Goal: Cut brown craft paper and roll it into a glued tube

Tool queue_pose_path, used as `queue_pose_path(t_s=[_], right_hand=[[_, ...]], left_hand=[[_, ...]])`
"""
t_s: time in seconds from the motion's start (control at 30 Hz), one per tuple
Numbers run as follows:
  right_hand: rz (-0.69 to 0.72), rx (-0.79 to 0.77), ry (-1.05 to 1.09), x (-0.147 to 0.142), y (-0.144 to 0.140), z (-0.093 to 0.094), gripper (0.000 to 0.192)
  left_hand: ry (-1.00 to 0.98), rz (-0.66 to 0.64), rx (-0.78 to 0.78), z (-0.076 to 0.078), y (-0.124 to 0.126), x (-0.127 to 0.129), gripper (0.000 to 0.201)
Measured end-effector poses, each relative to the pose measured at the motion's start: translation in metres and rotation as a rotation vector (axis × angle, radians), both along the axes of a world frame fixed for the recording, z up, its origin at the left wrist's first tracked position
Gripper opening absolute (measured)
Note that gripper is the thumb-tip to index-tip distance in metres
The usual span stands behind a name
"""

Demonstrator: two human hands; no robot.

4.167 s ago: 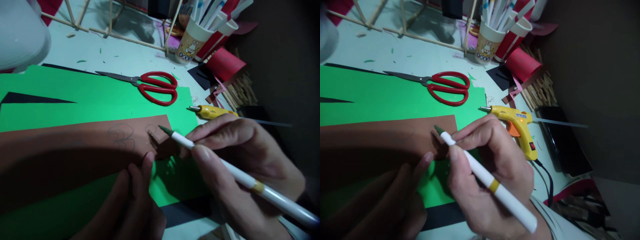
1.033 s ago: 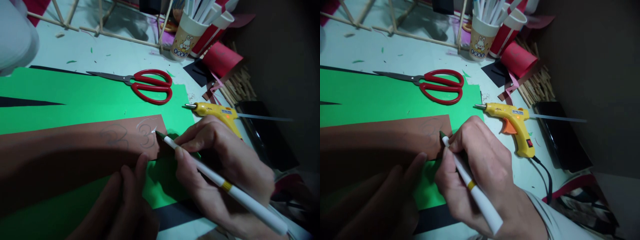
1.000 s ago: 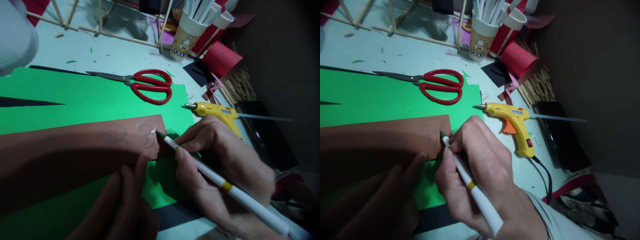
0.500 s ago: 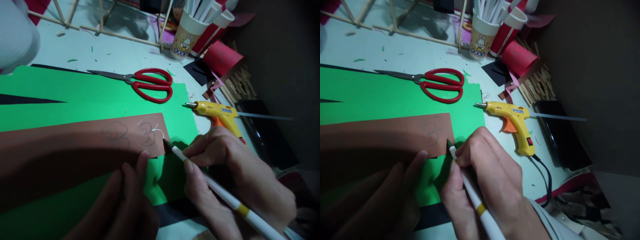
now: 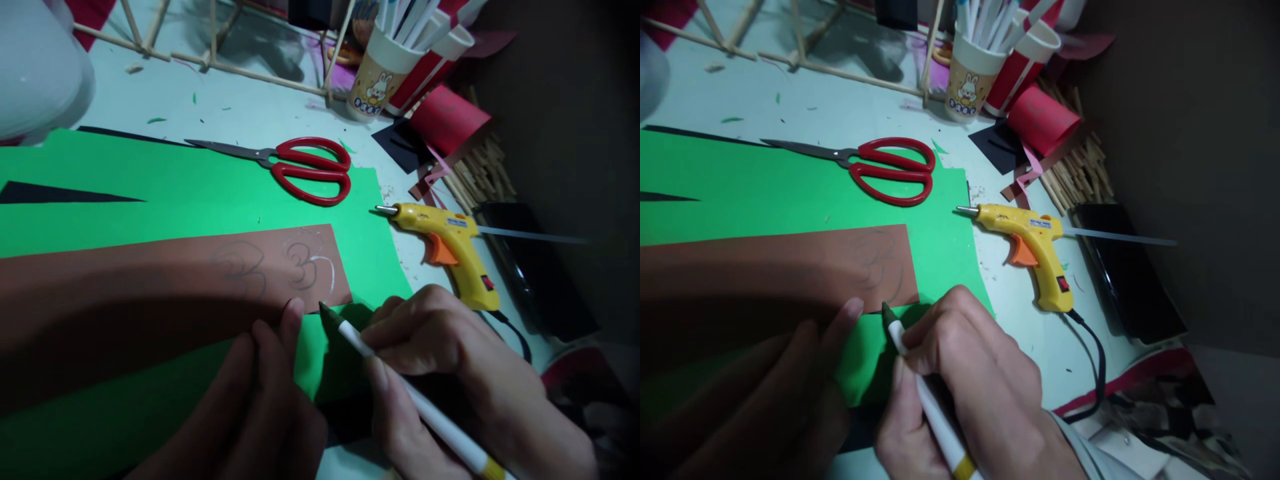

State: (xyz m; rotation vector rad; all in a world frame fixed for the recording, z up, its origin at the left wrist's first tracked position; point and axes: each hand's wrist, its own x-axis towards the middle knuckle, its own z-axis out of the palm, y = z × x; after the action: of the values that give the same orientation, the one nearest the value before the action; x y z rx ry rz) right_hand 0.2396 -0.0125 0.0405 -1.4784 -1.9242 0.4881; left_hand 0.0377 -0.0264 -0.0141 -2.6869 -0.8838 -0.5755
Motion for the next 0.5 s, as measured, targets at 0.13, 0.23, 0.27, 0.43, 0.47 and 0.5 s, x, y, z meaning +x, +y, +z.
queue_pose_path(t_s=[0.13,0.23,0.27,0.43,0.47,0.5], right_hand=[[-0.002,0.003,0.01,-0.004,0.003,0.004,0.02],[0.032,-0.003,0.022,-0.004,0.006,0.006,0.02],[0.049,-0.009,0.025,-0.004,0.008,0.006,0.019],[0.036,-0.014,0.044,-0.009,0.01,0.006,0.017],[0.025,-0.007,0.046,-0.011,0.011,0.006,0.017],[0.013,-0.004,0.049,-0.012,0.011,0.005,0.018]], left_hand=[[-0.005,-0.016,0.057,0.001,0.004,0.0,0.023],[-0.031,0.021,0.035,0.003,0.004,0.002,0.021],[-0.04,0.038,0.028,0.003,0.004,0.002,0.02],[-0.03,0.059,0.019,0.008,-0.002,0.004,0.013],[-0.022,0.075,0.027,0.008,-0.003,0.004,0.011],[-0.014,0.093,0.036,0.008,-0.004,0.004,0.009]])
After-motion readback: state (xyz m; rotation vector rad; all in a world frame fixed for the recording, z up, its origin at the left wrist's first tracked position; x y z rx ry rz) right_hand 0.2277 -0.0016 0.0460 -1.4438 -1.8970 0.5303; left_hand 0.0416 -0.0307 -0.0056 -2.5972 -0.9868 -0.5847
